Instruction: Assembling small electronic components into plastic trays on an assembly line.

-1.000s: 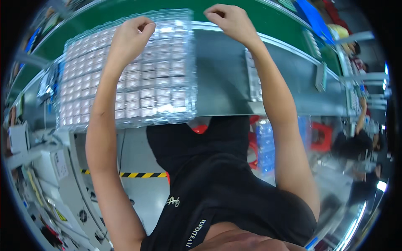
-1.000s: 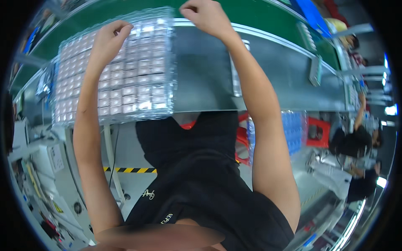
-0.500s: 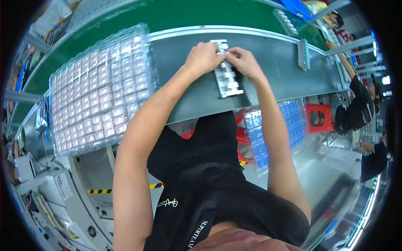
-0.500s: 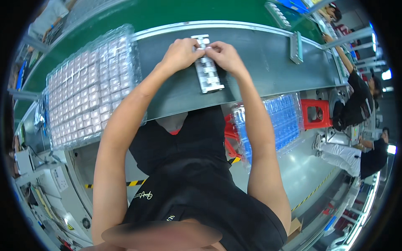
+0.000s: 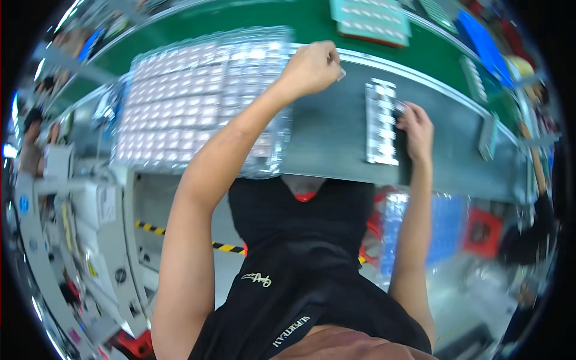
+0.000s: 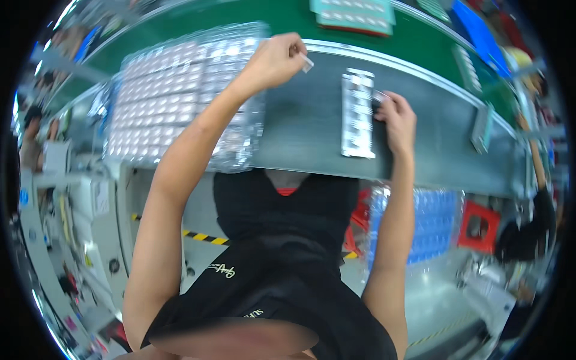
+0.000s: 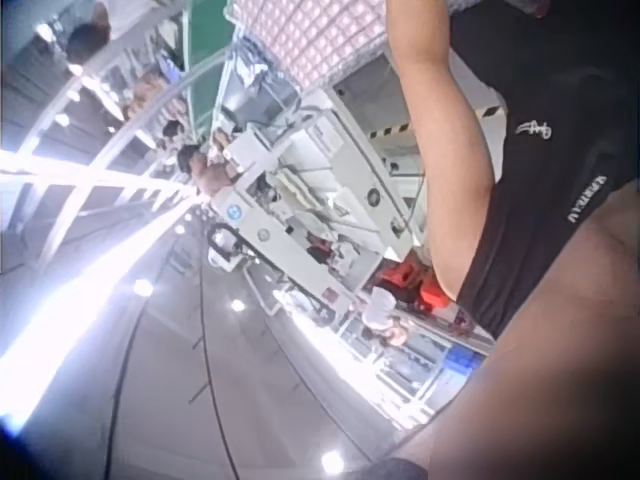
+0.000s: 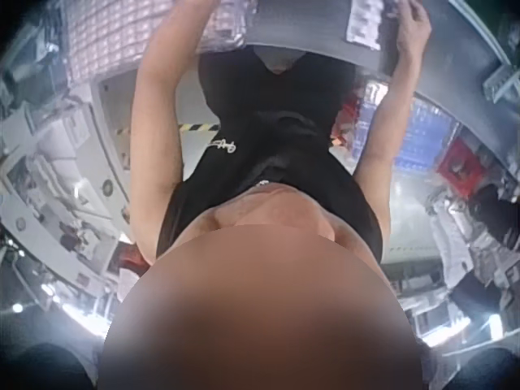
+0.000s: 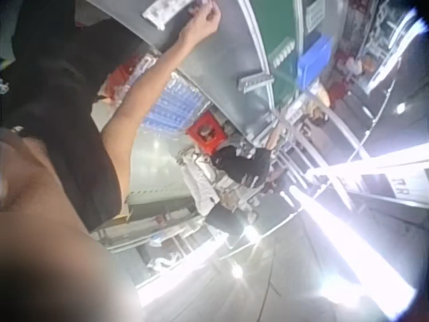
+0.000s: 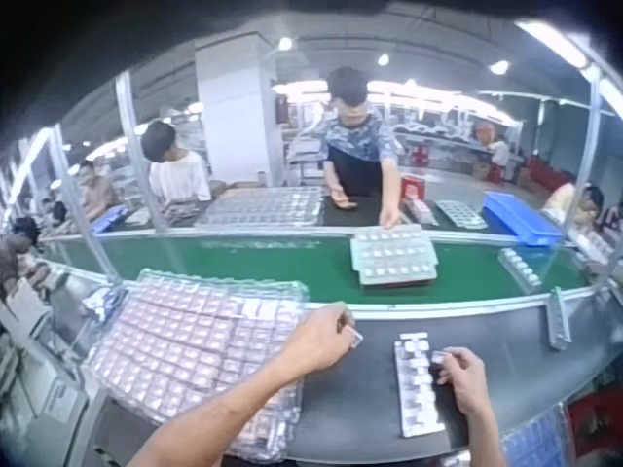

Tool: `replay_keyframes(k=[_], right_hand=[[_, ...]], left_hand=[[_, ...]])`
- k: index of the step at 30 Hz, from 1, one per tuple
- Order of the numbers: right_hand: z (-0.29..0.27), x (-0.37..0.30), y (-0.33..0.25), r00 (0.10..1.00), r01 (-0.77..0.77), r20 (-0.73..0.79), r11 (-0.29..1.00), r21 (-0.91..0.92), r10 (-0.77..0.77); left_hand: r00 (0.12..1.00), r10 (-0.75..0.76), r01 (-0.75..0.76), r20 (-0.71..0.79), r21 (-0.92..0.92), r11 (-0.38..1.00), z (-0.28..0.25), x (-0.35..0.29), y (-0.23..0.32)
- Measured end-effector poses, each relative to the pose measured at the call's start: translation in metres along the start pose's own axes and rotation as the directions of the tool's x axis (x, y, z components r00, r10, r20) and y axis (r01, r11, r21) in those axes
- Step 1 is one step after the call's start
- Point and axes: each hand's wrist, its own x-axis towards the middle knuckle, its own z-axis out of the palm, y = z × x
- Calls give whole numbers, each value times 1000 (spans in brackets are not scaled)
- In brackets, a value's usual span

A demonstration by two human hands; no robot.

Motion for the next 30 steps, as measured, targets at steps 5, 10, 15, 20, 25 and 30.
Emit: replay_keyframes(k=[5, 10, 15, 20, 25, 30], right_hand=[[17, 1, -3, 999, -38, -26, 997, 64, 39], [21, 1, 1, 998, -45, -32, 996, 81, 47], [23, 0, -1, 997, -39, -61, 997, 74, 43], [21, 0, 0, 997, -34, -70, 997, 75, 39], [23, 1, 0, 998, -39, -52, 995, 87, 43], [16, 0, 2, 997, -39, -65, 997, 67, 43]], left_hand=[[942, -84, 144, -326, 163, 976, -107, 4, -74], [817, -229, 416, -530, 266, 870, -148, 1, -151], [829, -169, 422, -533, 397, 815, -139, 1, -189], [803, -117, 435, -584, 441, 785, -122, 5, -185], [835, -8, 417, -551, 623, 662, -123, -2, -185], [866, -23, 375, -500, 617, 692, -123, 0, -186]])
